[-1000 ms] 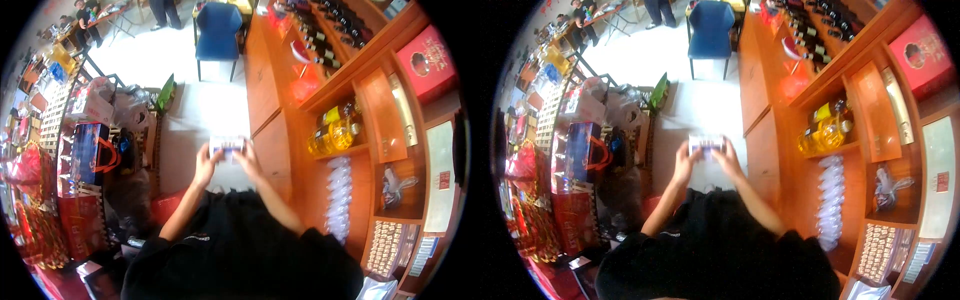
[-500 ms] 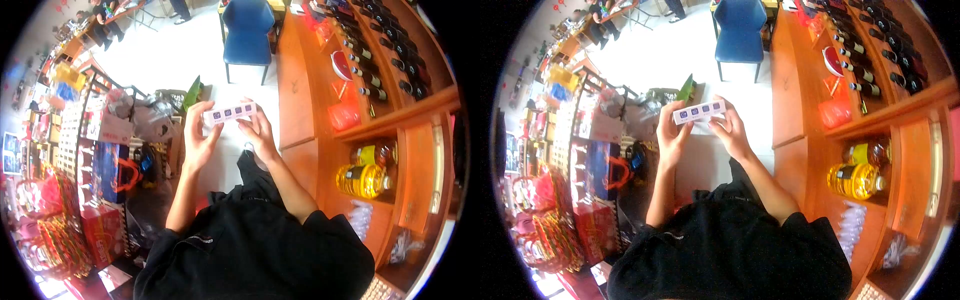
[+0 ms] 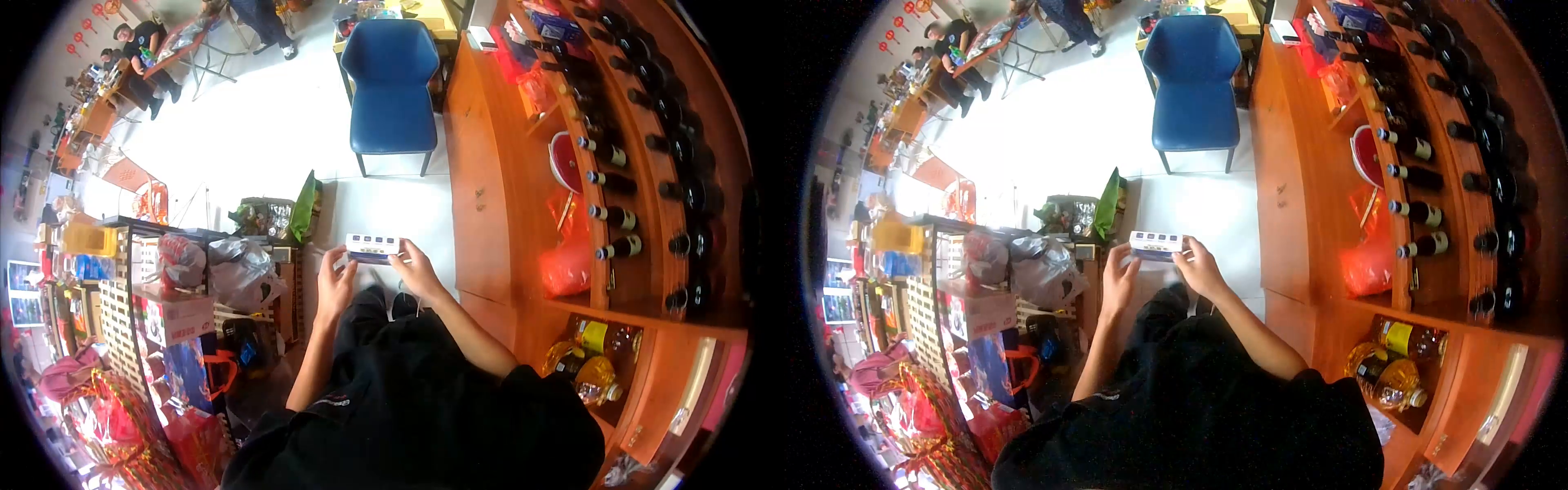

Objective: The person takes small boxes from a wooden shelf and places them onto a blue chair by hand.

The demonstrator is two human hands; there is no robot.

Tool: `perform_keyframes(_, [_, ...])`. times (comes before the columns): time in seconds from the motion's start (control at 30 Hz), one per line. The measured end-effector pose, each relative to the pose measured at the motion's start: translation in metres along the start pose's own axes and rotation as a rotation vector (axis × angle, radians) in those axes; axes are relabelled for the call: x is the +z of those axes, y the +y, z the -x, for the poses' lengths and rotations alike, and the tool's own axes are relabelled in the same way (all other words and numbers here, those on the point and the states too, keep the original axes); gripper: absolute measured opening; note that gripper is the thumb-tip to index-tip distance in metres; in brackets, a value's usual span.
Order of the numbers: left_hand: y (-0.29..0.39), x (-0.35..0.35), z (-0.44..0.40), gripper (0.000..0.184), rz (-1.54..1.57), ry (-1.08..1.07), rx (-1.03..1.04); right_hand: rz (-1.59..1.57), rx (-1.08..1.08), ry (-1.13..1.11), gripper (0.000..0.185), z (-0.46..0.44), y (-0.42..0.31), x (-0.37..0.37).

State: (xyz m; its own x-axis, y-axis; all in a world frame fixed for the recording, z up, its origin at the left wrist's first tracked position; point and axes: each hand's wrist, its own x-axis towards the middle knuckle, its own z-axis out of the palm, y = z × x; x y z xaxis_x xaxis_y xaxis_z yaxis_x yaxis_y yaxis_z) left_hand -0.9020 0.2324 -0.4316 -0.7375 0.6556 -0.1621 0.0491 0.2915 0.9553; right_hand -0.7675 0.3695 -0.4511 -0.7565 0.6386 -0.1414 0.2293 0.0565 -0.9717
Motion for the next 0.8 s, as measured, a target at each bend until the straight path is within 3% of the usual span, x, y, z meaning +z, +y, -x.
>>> perform_keyframes(0.07, [0.009,0.009,-0.026,0.033,-0.046,-0.017,-0.027,-0.026,0.05,0.033,0.043,-0.027,0.012,-0.001])
perform_keyframes(0.13, [0.007,0.011,-0.057,0.035,0.075,-0.104,-0.129,-0.037,0.0,0.179,0.052,-0.055,0.012,0.0])
perform_keyframes(0.2, [0.003,0.01,-0.092,0.036,0.211,-0.198,-0.157,-0.044,0.056,0.167,0.061,-0.091,0.008,0.001])
perform_keyframes(0.3, [-0.011,0.0,-0.146,0.037,0.304,-0.256,-0.2,0.101,-0.086,0.263,0.067,-0.145,0.002,0.01])
perform_keyframes(0.43, [-0.019,-0.015,-0.214,0.039,0.462,-0.29,-0.294,0.418,-0.099,0.261,0.063,-0.209,-0.008,0.018])
perform_keyframes(0.57, [-0.037,-0.026,-0.271,0.033,0.401,-0.282,-0.341,0.468,-0.048,0.167,0.059,-0.263,0.003,0.022])
perform_keyframes(0.63, [-0.042,-0.026,-0.294,0.028,0.427,-0.258,-0.368,0.399,-0.006,0.094,0.06,-0.285,0.019,0.023])
perform_keyframes(0.8, [-0.064,-0.002,-0.356,0.027,0.325,-0.258,-0.48,0.072,0.189,0.167,0.054,-0.332,0.057,0.018])
